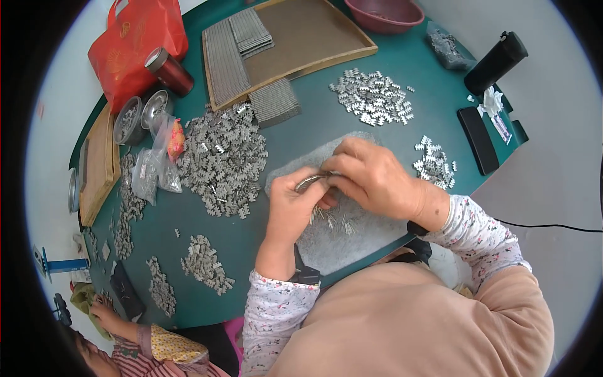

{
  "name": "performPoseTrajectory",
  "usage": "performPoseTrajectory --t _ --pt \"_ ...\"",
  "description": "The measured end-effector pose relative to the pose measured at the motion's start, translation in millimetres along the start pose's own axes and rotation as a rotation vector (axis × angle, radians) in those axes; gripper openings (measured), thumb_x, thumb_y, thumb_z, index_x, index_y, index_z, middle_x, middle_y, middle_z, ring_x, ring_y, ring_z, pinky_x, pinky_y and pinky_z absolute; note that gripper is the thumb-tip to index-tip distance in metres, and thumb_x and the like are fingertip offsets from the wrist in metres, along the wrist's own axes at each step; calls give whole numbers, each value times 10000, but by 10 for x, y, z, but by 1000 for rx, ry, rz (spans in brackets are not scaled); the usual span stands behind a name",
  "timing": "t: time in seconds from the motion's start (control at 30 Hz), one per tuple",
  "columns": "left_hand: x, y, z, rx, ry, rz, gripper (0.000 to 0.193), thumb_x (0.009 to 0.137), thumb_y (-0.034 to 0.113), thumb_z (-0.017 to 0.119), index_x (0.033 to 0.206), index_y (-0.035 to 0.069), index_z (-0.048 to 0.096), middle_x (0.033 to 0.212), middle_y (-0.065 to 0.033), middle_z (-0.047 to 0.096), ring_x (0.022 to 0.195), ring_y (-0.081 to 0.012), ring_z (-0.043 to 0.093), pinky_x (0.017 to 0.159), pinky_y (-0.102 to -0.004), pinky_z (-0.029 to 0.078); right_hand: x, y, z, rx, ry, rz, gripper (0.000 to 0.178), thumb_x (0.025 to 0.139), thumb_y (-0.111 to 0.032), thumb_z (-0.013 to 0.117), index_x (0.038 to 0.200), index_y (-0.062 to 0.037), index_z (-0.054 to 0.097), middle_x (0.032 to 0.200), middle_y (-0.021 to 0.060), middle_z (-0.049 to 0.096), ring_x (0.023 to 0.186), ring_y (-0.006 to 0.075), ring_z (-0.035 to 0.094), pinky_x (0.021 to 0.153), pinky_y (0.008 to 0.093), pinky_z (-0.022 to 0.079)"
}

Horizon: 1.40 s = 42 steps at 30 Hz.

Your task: Assembling small metallic connector components by fitting them together at a workbench.

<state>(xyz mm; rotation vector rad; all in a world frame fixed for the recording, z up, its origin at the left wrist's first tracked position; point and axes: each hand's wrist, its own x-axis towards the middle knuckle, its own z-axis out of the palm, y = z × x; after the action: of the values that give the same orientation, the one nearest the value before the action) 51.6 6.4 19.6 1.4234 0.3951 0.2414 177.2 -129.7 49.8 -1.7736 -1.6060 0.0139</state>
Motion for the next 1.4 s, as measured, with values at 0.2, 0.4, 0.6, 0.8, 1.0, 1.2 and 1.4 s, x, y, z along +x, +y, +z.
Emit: performPoseTrajectory --t 0.2,0.4,0.6,0.8,1.0,1.2,1.4 --pt "-8 -32 57 -346 -15 -40 174 863 1 599 1001 -59 685 855 -93 683 721 -138 657 614 -225 521 -64 -20 43 -184 87 -183 444 670 -129 749 1060 -7 576 925 110 535 817 285 578 659 367 507" --pt "10 -85 8 -399 -35 -36 161 885 43 610 990 -66 663 800 -56 634 625 -85 550 498 -211 375 -19 40 -1 -220 77 -279 530 605 -130 785 1079 -2 586 947 98 546 835 272 581 691 374 509" --pt "-14 -32 56 -514 -17 -47 86 891 45 614 853 -26 644 686 0 553 495 -42 406 428 -188 287 44 -4 6 -168 116 -264 465 622 -138 768 1026 1 584 896 102 530 799 275 574 675 369 500" --pt "-12 7 79 -632 -41 -104 54 874 30 647 890 -20 657 676 -4 563 505 -42 429 429 -187 307 -14 41 -37 -81 72 -200 373 679 -163 753 976 -9 588 849 104 528 802 288 575 667 381 493" --pt "-18 -61 69 -497 -103 -168 72 854 52 676 874 -12 648 655 -22 566 469 -61 431 403 -201 306 -94 221 -319 77 -82 115 242 780 -172 710 959 -24 645 852 130 576 834 316 603 690 410 502" --pt "-3 -62 38 -501 125 -92 136 872 96 670 901 -32 631 645 -75 577 441 -117 469 367 -218 300 -88 845 -574 -606 -97 359 110 782 -104 674 825 -6 647 856 154 613 880 330 621 755 417 505" --pt "21 -63 11 -518 135 -82 293 944 258 587 914 -30 636 707 -83 613 517 -140 525 415 -244 356 -120 975 -431 -589 -127 355 97 780 -55 643 842 0 593 898 163 607 884 351 618 770 433 498"
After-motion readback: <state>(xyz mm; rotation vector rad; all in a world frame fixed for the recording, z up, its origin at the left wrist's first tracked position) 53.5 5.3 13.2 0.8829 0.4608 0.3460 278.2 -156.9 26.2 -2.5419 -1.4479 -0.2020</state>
